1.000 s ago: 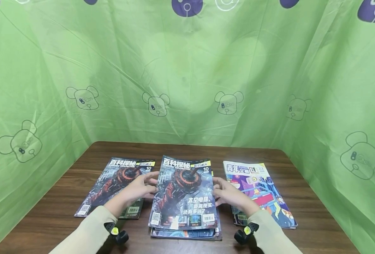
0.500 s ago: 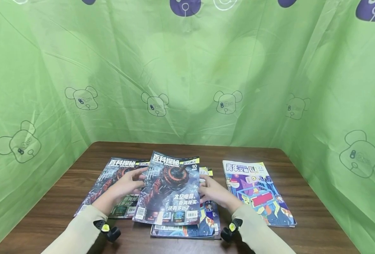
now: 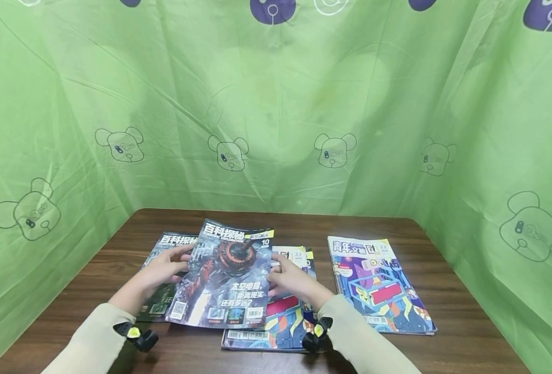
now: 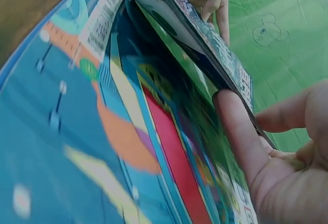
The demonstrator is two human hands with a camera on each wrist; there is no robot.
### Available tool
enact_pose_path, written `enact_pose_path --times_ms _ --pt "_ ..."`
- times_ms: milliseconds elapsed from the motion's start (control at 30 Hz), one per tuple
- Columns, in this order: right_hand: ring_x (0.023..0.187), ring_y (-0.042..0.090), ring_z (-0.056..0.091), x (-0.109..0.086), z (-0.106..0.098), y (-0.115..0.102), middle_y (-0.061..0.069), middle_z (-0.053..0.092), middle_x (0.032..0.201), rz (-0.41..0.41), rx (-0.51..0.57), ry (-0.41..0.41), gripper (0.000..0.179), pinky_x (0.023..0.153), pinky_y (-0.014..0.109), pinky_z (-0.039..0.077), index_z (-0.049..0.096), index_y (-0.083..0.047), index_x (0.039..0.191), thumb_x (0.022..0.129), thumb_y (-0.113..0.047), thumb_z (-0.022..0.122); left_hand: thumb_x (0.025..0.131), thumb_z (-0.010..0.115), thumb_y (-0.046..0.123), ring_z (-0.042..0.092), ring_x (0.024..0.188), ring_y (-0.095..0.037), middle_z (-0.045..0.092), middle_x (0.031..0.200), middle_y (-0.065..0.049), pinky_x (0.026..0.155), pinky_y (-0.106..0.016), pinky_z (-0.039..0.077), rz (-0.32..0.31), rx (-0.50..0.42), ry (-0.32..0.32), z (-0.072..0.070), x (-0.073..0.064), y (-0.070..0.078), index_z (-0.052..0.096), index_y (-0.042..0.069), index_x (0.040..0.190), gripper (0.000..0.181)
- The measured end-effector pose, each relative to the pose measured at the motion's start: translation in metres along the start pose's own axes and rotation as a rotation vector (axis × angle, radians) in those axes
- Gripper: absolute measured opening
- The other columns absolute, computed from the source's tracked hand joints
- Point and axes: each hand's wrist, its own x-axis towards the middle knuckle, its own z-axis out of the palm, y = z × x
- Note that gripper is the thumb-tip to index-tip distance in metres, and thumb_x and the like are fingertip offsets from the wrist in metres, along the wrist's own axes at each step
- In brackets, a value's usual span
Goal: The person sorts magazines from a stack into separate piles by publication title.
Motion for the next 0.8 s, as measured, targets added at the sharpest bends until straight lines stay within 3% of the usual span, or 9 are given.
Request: enact_pose_path --times_ms 167,400,600,800 --pt "0.074 0.020 0.064 0.009 0.014 -0.001 0.015 0.052 0.107 0.002 -0.016 -0.017 0.069 0.072 0.037 0.061 0.013 0.002 0.157 0.100 -0.004 0.053 0.092 0.056 0.001 0.053 0.116 -0.033 0.051 0.135 -0.023 0.080 -0.042 0.057 -0.007 0.048 -0.004 -0.014 -0.004 -0.003 0.038 0.004 0.153 0.064" --pt "0.077 0.022 0.063 0.021 0.038 -0.002 0.015 0.053 0.103 -0.031 0.023 -0.044 0.070 0.076 0.040 0.061 0.011 0.005 0.156 0.100 -0.001 0.052 0.088 0.053 -0.004 0.054 0.113 -0.035 0.046 0.139 -0.033 0.072 -0.035 0.056 -0.001 0.075 0.007 -0.034 -0.009 -0.007 0.033 0.000 0.154 0.069" --pt "0.077 0.022 0.064 0.031 0.053 -0.006 0.017 0.055 0.107 -0.024 0.040 -0.038 0.072 0.077 0.038 0.061 0.011 0.004 0.157 0.099 -0.001 0.053 0.089 0.050 -0.006 0.053 0.081 -0.021 0.042 0.138 -0.038 0.058 -0.027 0.049 0.015 0.081 0.017 -0.050 -0.010 -0.015 0.030 -0.003 0.154 0.068" --pt "0.079 0.023 0.064 0.043 0.070 -0.012 0.017 0.055 0.107 -0.013 0.066 -0.026 0.073 0.076 0.038 0.061 0.013 0.004 0.157 0.096 0.002 0.054 0.089 0.047 -0.006 0.051 0.077 -0.018 0.039 0.141 -0.041 0.056 -0.026 0.047 0.015 0.096 0.047 -0.064 -0.012 -0.021 0.028 -0.005 0.154 0.068"
